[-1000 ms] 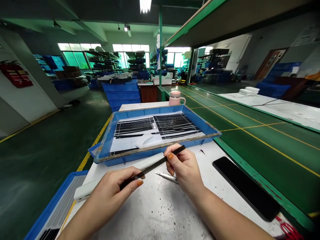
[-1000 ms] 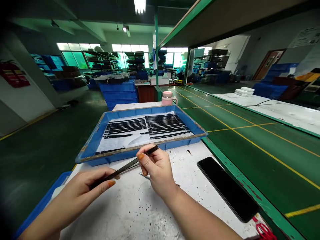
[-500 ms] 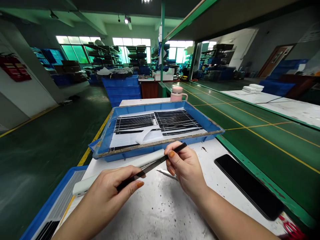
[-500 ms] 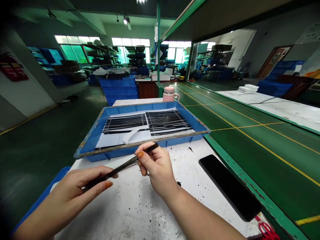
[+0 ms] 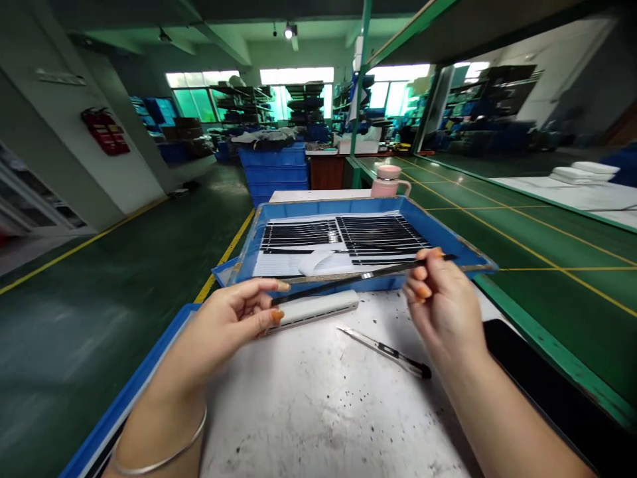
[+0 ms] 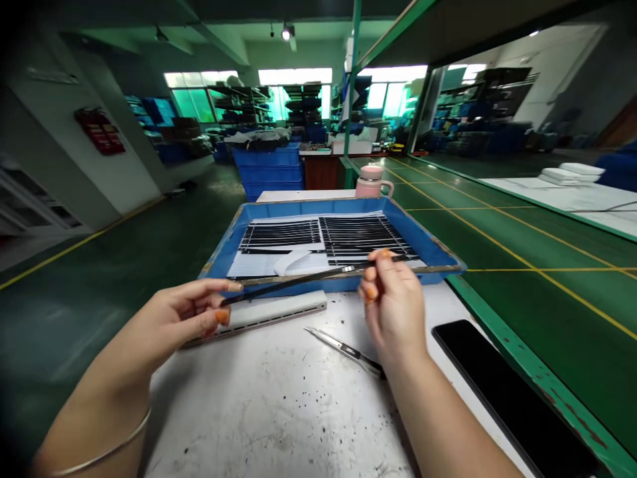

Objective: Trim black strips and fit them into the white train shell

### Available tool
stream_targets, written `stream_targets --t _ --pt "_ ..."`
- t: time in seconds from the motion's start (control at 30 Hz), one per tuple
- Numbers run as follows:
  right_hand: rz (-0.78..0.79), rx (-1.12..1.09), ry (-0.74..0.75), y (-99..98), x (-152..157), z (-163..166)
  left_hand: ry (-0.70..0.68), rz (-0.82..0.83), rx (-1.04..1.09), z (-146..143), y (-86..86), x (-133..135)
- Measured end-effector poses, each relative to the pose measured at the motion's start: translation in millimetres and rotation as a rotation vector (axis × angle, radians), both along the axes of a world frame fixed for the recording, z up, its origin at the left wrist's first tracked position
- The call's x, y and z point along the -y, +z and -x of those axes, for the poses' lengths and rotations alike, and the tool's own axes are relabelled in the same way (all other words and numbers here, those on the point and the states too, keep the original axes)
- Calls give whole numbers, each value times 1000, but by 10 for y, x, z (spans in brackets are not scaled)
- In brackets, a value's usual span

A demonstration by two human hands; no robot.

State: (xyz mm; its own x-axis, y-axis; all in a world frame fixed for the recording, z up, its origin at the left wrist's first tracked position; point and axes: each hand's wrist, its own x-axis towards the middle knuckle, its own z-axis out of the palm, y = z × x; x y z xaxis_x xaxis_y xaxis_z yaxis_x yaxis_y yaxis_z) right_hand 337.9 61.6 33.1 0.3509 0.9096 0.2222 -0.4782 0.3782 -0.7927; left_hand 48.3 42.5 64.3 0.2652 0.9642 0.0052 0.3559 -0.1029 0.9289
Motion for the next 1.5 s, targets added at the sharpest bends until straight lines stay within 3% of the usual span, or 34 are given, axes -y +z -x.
stream_targets --t 0.13,0.33,0.5,0.77,1.33,1.5 --pt "80 -58 -80 -2 -84 -113 113 -92 195 34 -23 -43" --pt "159 -61 -105 -17 -39 -44 98 -153 176 6 -112 -97" --pt "206 -61 -109 10 5 30 112 -113 278 -43 -150 -107" --pt "281 -66 -100 1 6 85 296 -323 287 -127 -201 -87" --pt "412 -66 -102 -79 -34 100 153 -195 680 -117 -115 15" --pt "430 -42 -123 -140 -39 122 138 -229 684 -135 -139 37"
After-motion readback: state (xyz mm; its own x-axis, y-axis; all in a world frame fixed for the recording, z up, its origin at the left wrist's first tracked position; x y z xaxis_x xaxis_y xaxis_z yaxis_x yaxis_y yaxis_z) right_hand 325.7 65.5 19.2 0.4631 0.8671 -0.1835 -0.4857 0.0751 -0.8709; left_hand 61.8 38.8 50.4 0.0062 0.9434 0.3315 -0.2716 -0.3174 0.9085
